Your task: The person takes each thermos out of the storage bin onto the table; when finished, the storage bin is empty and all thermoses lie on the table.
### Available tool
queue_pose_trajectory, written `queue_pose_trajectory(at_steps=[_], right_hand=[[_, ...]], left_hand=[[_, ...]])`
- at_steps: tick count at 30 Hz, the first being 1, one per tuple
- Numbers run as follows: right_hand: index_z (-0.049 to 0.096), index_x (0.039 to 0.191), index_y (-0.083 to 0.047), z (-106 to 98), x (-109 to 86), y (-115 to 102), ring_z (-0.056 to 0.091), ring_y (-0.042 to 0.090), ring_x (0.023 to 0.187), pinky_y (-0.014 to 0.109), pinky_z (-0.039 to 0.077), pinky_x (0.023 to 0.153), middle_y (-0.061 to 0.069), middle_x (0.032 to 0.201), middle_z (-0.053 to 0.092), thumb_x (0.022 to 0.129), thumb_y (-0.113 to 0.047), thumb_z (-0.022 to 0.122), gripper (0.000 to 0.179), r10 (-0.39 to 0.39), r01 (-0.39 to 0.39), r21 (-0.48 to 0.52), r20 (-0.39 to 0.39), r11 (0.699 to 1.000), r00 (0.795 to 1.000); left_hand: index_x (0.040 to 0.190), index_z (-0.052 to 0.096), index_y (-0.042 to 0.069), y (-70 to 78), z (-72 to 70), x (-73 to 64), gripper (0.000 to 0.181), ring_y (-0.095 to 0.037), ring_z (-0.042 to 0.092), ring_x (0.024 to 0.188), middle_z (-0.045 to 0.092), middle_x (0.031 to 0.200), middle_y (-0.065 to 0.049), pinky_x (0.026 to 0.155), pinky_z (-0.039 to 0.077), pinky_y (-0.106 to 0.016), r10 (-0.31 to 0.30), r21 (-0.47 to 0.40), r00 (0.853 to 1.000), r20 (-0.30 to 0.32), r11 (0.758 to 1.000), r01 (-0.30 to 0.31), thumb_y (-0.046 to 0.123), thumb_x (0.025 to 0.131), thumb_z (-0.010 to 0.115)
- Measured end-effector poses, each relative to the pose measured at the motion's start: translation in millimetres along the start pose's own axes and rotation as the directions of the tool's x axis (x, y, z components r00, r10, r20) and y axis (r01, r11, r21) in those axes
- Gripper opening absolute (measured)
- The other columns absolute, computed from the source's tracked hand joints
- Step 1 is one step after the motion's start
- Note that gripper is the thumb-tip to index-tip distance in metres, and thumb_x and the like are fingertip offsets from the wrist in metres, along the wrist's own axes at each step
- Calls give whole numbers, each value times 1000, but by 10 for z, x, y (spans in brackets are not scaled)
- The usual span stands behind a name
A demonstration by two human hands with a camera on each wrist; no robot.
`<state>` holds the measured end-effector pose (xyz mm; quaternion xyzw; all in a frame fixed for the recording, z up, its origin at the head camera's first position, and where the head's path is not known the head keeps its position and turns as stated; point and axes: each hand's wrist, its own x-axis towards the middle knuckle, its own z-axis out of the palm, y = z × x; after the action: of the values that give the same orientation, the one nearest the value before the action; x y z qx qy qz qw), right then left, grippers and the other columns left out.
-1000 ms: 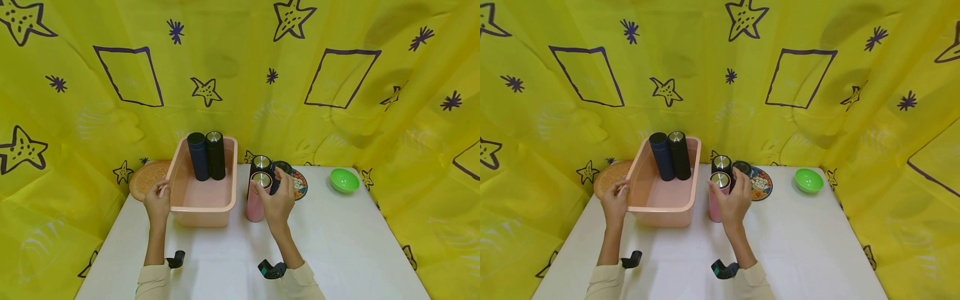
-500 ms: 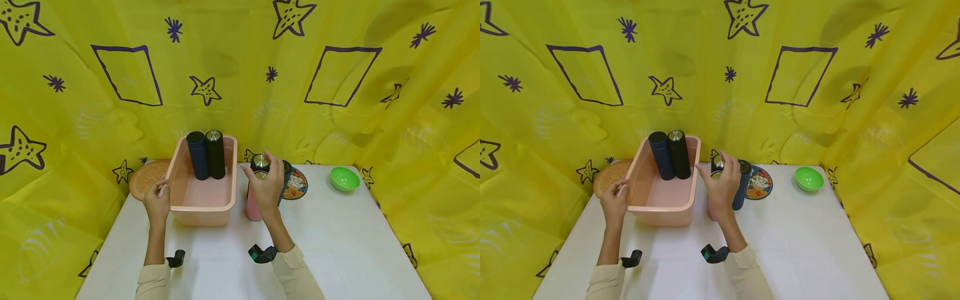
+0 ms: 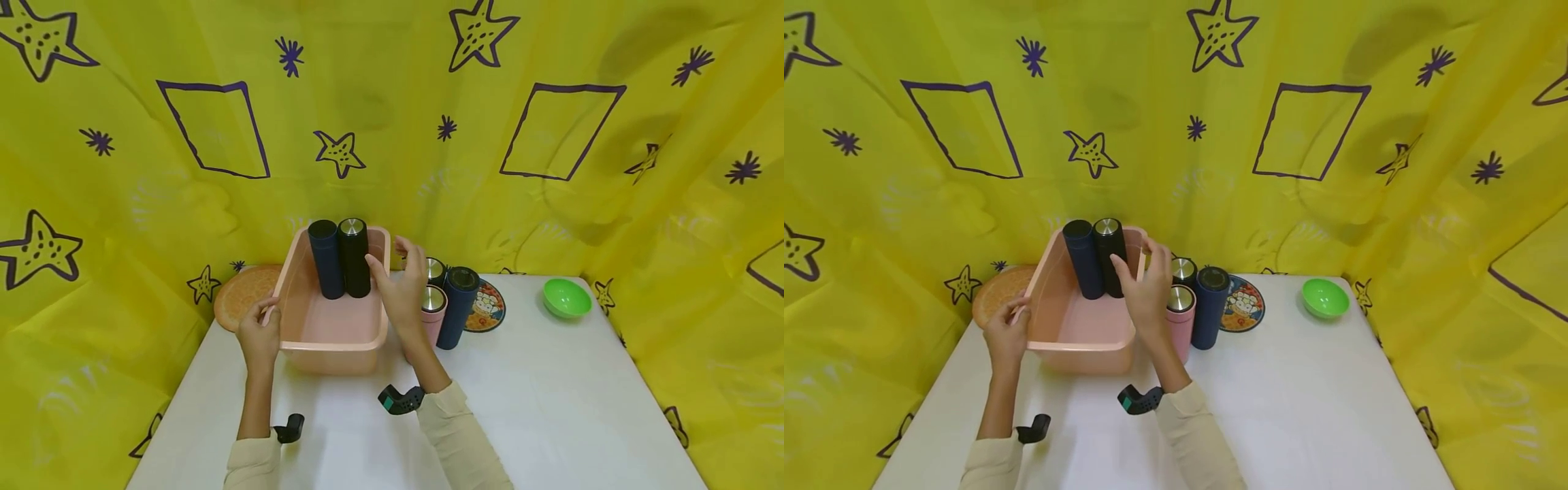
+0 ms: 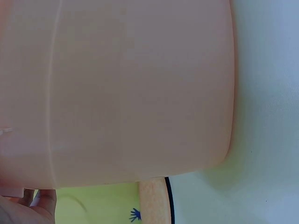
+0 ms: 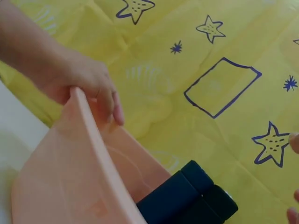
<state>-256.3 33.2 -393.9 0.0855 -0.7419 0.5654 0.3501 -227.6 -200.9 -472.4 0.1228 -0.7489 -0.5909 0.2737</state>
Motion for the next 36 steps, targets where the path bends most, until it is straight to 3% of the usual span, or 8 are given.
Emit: queue_pose_trajectory(at_steps=[7,20,25,31,36], right_hand=[[54,131,-1,217,84,101,55,38,115,48,54,91,22,125,56,85,-21,76,55,139,-149,82,112,985,984],[45,136,6,502,181,423,47,47,121,61,45,97,31,134,45,82,-9,76,65,135,-177,132,279,975,951],[44,135,6,574,187,543,50,48,116,60,45,96,31,129,47,80,-9,78,66,112,-161,147,294,976,949],[44,138,2,658,197,652,50,40,116,51,44,101,24,131,49,79,-17,81,72,91,-112,54,308,992,947],[42,139,4,675,226,691,49,40,119,50,44,104,26,133,48,80,-17,79,73,92,-104,22,303,994,949]], left_hand=[[107,69,-7,0,-5,-16,20,-36,64,113,64,130,-16,75,44,0,15,0,1000,0,1000,-15,-4,90,59],[105,71,-5,-3,3,-26,20,-34,66,108,65,128,-13,73,43,1,28,42,1000,-13,999,-27,-3,89,60],[105,71,-4,-4,-8,-34,19,-34,65,109,65,128,-12,74,43,1,23,39,1000,-11,999,-23,-2,89,60],[105,71,-4,-12,-21,-40,19,-32,65,108,66,128,-11,73,45,0,11,30,1000,-16,1000,-11,-2,90,60],[106,71,-3,-4,-9,-34,19,-32,65,110,66,128,-11,72,44,1,9,39,1000,-16,999,-9,0,90,61]])
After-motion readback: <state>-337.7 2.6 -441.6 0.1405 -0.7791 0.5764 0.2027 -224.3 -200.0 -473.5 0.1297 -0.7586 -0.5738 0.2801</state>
